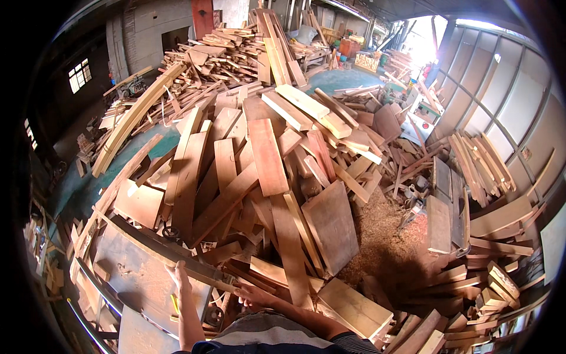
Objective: The person measures multiple wooden boards using a tape measure in a woodworking workshop, handling them one at a time and placing them on a machine surface.
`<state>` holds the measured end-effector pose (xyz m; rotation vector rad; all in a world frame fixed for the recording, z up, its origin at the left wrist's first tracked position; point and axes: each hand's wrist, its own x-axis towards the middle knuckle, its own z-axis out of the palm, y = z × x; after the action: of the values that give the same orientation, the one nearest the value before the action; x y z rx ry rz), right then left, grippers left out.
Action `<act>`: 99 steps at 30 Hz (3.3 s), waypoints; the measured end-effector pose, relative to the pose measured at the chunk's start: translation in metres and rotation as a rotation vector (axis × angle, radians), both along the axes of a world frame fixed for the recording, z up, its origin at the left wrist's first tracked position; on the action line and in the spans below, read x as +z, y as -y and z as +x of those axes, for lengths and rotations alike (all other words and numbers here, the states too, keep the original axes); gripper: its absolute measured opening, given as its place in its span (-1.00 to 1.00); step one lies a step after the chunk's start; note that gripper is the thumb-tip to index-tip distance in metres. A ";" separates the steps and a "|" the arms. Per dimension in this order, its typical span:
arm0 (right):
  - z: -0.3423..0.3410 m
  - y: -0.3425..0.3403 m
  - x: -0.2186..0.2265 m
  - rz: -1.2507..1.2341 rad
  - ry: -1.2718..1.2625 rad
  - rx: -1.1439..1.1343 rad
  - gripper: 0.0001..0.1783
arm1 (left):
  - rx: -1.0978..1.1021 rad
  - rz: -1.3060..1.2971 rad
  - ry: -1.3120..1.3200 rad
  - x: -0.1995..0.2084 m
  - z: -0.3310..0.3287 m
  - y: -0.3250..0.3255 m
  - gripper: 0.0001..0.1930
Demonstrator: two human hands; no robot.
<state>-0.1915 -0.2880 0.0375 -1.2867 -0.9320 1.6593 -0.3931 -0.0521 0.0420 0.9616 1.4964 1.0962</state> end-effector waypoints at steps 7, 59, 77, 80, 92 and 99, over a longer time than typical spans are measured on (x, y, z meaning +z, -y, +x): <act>-0.002 0.001 0.002 -0.014 -0.031 -0.041 -0.30 | 0.023 0.003 0.010 -0.010 0.000 -0.004 0.06; 0.001 -0.005 -0.039 -0.034 -0.019 0.001 -0.53 | 0.102 0.018 0.143 -0.028 -0.007 -0.014 -0.17; -0.002 0.003 -0.011 -0.016 -0.041 -0.009 -0.50 | 0.112 0.182 0.045 -0.017 0.000 0.003 -0.37; 0.000 0.002 -0.018 -0.023 -0.033 -0.001 -0.52 | 0.117 0.203 0.054 -0.028 -0.001 -0.003 -0.38; -0.002 -0.001 -0.009 -0.042 0.039 -0.023 -0.49 | 0.153 0.167 0.012 -0.039 0.004 -0.009 -0.32; -0.003 0.000 -0.008 -0.018 0.056 -0.025 -0.42 | 0.153 0.165 0.008 -0.040 0.003 -0.010 -0.35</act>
<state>-0.1942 -0.2880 0.0298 -1.3583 -0.9321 1.6230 -0.3897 -0.0422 0.0018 0.9657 1.5104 1.3486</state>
